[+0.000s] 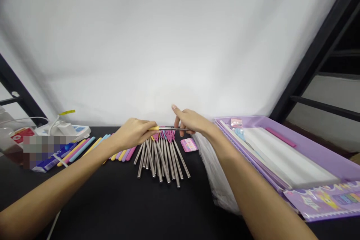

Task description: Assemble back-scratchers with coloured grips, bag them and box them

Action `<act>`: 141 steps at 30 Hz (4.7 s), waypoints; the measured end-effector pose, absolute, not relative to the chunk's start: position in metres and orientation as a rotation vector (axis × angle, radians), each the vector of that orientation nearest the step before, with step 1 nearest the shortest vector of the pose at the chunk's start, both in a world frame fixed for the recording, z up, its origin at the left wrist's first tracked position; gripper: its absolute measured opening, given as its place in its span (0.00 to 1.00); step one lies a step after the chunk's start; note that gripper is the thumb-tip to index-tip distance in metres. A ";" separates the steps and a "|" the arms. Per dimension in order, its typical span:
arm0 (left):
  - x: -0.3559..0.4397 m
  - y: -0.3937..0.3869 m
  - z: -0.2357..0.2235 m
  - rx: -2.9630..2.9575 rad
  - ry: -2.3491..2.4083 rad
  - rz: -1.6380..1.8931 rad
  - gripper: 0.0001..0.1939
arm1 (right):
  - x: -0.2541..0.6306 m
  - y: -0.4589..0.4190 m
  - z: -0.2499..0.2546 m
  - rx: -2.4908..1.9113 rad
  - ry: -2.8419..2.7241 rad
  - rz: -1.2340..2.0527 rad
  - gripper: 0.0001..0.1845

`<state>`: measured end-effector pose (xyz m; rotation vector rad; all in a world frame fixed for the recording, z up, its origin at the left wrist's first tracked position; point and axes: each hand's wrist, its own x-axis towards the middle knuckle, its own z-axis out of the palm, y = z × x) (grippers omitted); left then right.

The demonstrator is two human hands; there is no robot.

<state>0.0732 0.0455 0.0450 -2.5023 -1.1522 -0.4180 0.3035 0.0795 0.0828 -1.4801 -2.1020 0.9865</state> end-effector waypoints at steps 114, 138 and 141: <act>0.067 0.056 0.053 -2.272 -1.162 -0.248 0.16 | 0.399 0.087 0.108 -1.700 -2.217 0.508 0.41; 0.064 0.050 0.052 -2.258 -1.352 -0.216 0.23 | 0.361 0.088 0.095 -1.681 -2.143 0.435 0.34; 0.085 0.048 0.052 -2.321 -1.297 -0.366 0.23 | 0.338 0.088 0.087 -1.650 -2.159 0.491 0.34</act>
